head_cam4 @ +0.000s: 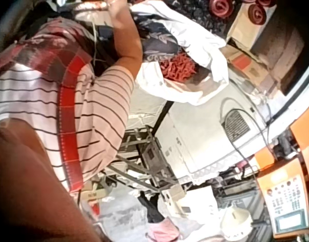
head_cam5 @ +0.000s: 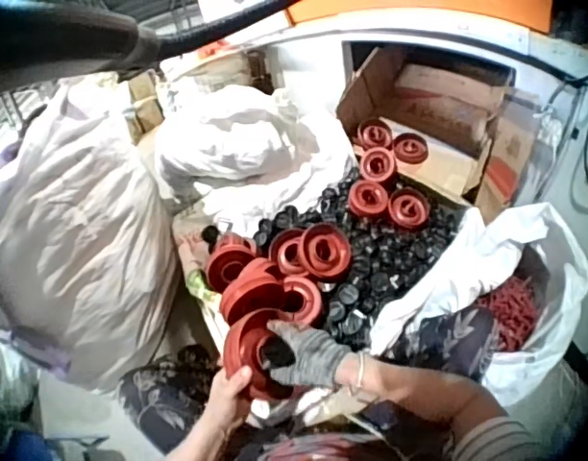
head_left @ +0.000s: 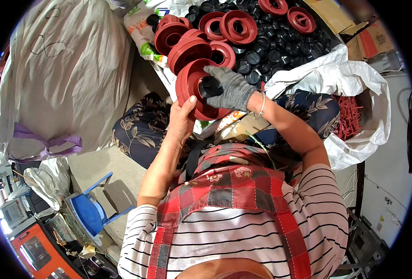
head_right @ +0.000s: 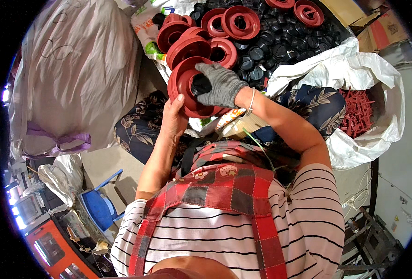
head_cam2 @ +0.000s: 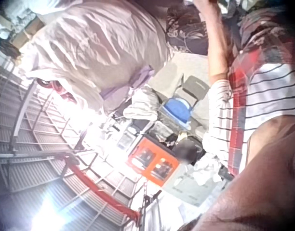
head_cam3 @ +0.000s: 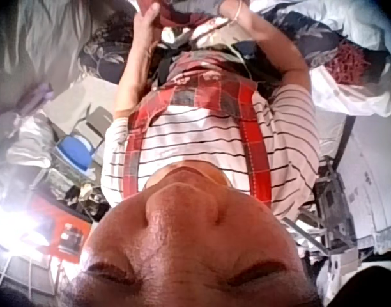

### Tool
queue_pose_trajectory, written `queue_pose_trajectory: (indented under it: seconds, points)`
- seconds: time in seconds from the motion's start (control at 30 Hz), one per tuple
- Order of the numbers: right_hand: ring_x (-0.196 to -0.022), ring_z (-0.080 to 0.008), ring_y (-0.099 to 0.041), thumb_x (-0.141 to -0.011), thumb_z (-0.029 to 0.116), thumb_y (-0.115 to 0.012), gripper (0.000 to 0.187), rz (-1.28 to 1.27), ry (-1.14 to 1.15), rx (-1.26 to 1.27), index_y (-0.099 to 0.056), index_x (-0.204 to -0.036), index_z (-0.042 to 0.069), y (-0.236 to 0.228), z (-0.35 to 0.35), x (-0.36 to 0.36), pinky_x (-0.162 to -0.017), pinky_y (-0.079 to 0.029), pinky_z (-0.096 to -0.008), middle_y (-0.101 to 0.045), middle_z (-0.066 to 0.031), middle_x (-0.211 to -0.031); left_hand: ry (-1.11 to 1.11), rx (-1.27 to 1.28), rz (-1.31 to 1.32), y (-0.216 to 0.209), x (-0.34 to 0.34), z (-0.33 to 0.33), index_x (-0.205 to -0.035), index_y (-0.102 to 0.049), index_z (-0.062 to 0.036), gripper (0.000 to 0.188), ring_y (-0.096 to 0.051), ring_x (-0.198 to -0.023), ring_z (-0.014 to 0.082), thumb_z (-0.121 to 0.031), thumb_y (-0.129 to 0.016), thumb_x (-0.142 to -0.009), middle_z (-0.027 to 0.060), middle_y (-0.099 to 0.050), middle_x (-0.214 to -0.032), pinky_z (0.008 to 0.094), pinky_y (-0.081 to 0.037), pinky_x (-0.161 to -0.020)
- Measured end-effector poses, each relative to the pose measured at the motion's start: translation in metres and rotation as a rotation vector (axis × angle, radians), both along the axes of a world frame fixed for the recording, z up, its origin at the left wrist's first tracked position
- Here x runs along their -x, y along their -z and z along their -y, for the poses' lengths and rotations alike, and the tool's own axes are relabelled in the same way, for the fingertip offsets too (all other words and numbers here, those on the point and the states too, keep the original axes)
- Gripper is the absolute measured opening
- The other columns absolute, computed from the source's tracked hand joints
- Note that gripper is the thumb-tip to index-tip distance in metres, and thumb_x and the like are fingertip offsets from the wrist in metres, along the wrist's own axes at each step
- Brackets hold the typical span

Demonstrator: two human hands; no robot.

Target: The person sits on the floor and repeatedly picks up red circular plastic rings and black circular inserts. They insert the black pieces into the red rings one by one and place the assembled units into a white sack.

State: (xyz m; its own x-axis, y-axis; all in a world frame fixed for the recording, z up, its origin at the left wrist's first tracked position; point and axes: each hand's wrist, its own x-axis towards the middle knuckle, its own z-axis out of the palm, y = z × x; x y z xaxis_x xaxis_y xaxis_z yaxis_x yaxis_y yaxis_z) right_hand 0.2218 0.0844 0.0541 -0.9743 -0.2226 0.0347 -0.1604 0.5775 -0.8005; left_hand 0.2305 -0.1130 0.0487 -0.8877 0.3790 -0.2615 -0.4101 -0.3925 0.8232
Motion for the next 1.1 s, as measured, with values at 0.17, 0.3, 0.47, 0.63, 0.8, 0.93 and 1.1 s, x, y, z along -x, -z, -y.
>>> queue_pose_trajectory:
  seconds: [0.17, 0.3, 0.47, 0.63, 0.8, 0.93, 1.1]
  points:
    - [-0.115, -0.0400, -0.045, -0.063, 0.035, -0.076, 0.079, -0.047, -0.135, -0.309, -0.045, -0.126, 0.001, -0.013, 0.000, -0.007, -0.098, -0.039, -0.0445, -0.049, -0.0230, -0.121, 0.076, 0.052, 0.006, 0.003, 0.003, 0.006, -0.122, -0.050, 0.0040, 0.050, -0.056, -0.103, 0.0165, -0.025, -0.066, -0.085, 0.0099, -0.059, -0.116, 0.0316, -0.042, -0.093]
    - [-0.112, -0.0393, -0.045, -0.063, 0.029, -0.075, 0.074, -0.333, -0.169, -0.331, -0.043, -0.125, 0.001, 0.008, -0.001, -0.015, -0.097, -0.038, -0.0451, -0.047, -0.0241, -0.120, 0.176, 0.114, 0.021, -0.008, 0.012, 0.008, -0.120, -0.052, 0.0050, 0.047, -0.059, -0.099, 0.0172, -0.024, -0.066, -0.085, 0.0101, -0.061, -0.112, 0.0319, -0.045, -0.091]
    - [-0.115, -0.0397, -0.044, -0.064, 0.030, -0.074, 0.074, -0.453, -0.203, -0.307, -0.044, -0.125, 0.000, 0.019, -0.004, -0.018, -0.102, -0.033, -0.0453, -0.047, -0.0243, -0.121, 0.209, 0.110, 0.075, -0.014, 0.018, 0.009, -0.120, -0.052, 0.0055, 0.049, -0.059, -0.099, 0.0178, -0.023, -0.067, -0.084, 0.0115, -0.061, -0.113, 0.0331, -0.045, -0.091]
    - [-0.110, -0.0384, -0.047, -0.058, 0.030, -0.079, 0.075, -0.255, -0.014, -0.072, -0.048, -0.120, 0.000, 0.018, -0.002, -0.014, -0.097, -0.039, -0.0432, -0.050, -0.0216, -0.115, 0.169, 0.098, 0.044, -0.019, 0.008, 0.001, -0.120, -0.051, 0.0053, 0.050, -0.059, -0.098, 0.0175, -0.021, -0.070, -0.082, 0.0102, -0.061, -0.112, 0.0323, -0.045, -0.090]
    - [-0.102, -0.0302, -0.057, -0.062, 0.040, -0.079, 0.071, 0.156, 0.233, 0.410, -0.053, -0.115, 0.001, 0.035, 0.004, -0.006, -0.089, -0.046, -0.0383, -0.058, -0.0164, -0.109, 0.125, 0.382, -0.273, -0.013, -0.010, -0.006, -0.120, -0.050, 0.0021, 0.054, -0.056, -0.093, 0.0123, -0.024, -0.075, -0.079, 0.0060, -0.061, -0.106, 0.0285, -0.045, -0.085]
    - [-0.100, -0.0233, -0.061, -0.089, 0.031, -0.057, 0.040, 0.629, 0.021, 1.416, -0.054, -0.121, 0.007, 0.031, -0.001, -0.012, -0.090, -0.048, -0.0361, -0.062, -0.0098, -0.113, 0.357, 0.714, -0.726, -0.015, -0.011, 0.001, -0.139, -0.034, -0.0021, 0.077, -0.040, -0.129, 0.0255, -0.024, -0.075, -0.078, 0.0203, -0.043, -0.136, 0.0352, -0.032, -0.105]
    - [-0.118, -0.0206, -0.052, -0.098, 0.022, -0.036, 0.039, 0.743, -0.391, 1.765, -0.041, -0.134, 0.008, 0.073, -0.014, -0.005, -0.103, -0.040, -0.0372, -0.051, -0.0112, -0.131, 0.450, 0.689, -0.816, -0.019, 0.000, 0.020, -0.137, -0.038, -0.0020, 0.076, -0.029, -0.136, 0.0311, -0.008, -0.074, -0.071, 0.0200, -0.035, -0.143, 0.0391, -0.024, -0.111]
